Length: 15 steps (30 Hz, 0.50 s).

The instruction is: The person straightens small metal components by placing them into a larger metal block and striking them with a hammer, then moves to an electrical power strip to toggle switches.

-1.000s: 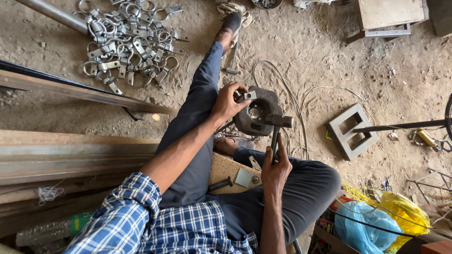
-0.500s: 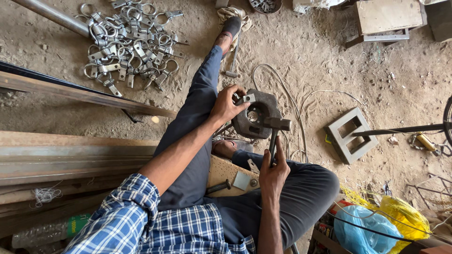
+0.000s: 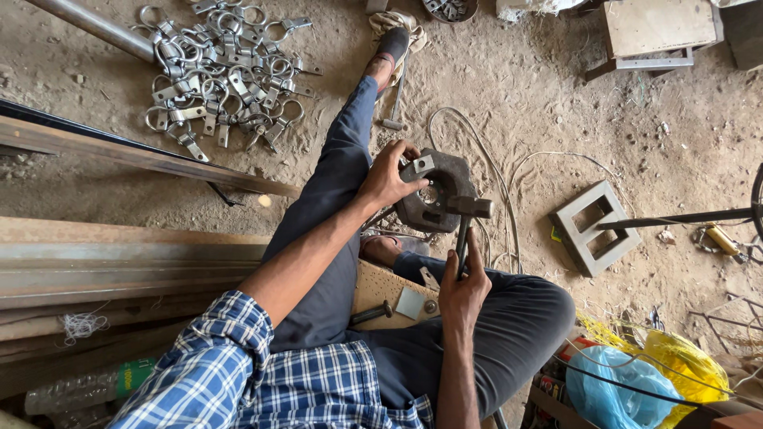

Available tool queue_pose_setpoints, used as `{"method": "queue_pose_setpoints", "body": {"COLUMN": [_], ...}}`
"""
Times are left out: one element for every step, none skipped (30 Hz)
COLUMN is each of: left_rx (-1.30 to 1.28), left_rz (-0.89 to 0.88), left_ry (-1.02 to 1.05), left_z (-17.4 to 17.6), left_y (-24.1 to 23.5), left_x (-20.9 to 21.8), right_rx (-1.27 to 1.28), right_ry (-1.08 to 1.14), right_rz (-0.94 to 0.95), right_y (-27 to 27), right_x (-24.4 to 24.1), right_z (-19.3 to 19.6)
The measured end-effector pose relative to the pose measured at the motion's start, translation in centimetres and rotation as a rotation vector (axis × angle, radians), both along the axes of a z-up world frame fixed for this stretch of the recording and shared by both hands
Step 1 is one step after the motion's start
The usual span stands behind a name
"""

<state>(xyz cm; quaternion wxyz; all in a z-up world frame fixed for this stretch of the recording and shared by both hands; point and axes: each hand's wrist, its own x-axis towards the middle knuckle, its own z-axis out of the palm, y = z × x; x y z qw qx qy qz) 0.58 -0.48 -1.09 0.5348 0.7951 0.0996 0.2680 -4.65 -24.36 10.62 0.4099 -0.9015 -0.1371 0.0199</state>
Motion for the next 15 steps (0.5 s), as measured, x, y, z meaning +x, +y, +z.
{"method": "queue_pose_setpoints", "body": {"left_rx": [0.007,0.013,0.022,0.032,0.042,0.051,0.039,0.027,0.014,-0.114,-0.241,-0.368,-0.411,-0.453,-0.495], "left_rz": [0.001,0.002,0.003,0.005,0.008,0.012,0.013,0.014,0.015,0.002,-0.011,-0.024,-0.037,-0.049,-0.063], "left_ry": [0.014,0.028,0.043,0.063,0.083,0.104,0.083,0.062,0.04,0.162,0.285,0.409,0.422,0.435,0.448], "left_z": [-0.2,-0.5,-1.0,-1.5,-2.1,-2.7,-3.2,-3.5,-3.8,-4.0,-4.2,-4.3,-4.1,-4.0,-3.8], "left_y": [-0.1,-0.3,-0.3,-0.3,-0.4,-0.4,-0.6,-0.8,-1.0,-1.4,-1.8,-2.2,-2.4,-2.5,-2.6], "left_x": [0.0,0.0,0.1,0.3,0.5,0.7,0.9,1.1,1.4,1.4,1.0,0.7,0.5,0.4,0.3], "right_rx": [0.004,0.001,0.0,-0.001,0.015,0.032,0.047,0.034,0.02,0.006,0.013,0.019,0.027,0.021,0.016], "right_ry": [0.008,-0.001,-0.009,-0.018,-0.016,-0.013,-0.012,-0.006,-0.002,0.002,0.014,0.025,0.037,0.033,0.029], "right_rz": [-0.006,-0.001,0.003,0.007,0.013,0.019,0.023,0.018,0.012,0.007,0.004,0.001,-0.002,-0.002,-0.003], "right_y": [0.0,-0.1,-0.1,0.0,0.0,0.0,-0.1,-0.1,-0.1,-0.2,-0.1,-0.1,-0.1,0.0,-0.1], "right_x": [0.0,0.0,0.1,0.1,0.1,0.0,0.0,0.0,0.0,0.0,0.1,0.1,0.1,0.1,0.1], "right_z": [0.0,0.0,0.0,0.1,0.1,0.0,0.0,0.0,0.0,0.0,0.0,0.0,0.1,0.2,0.3]}}
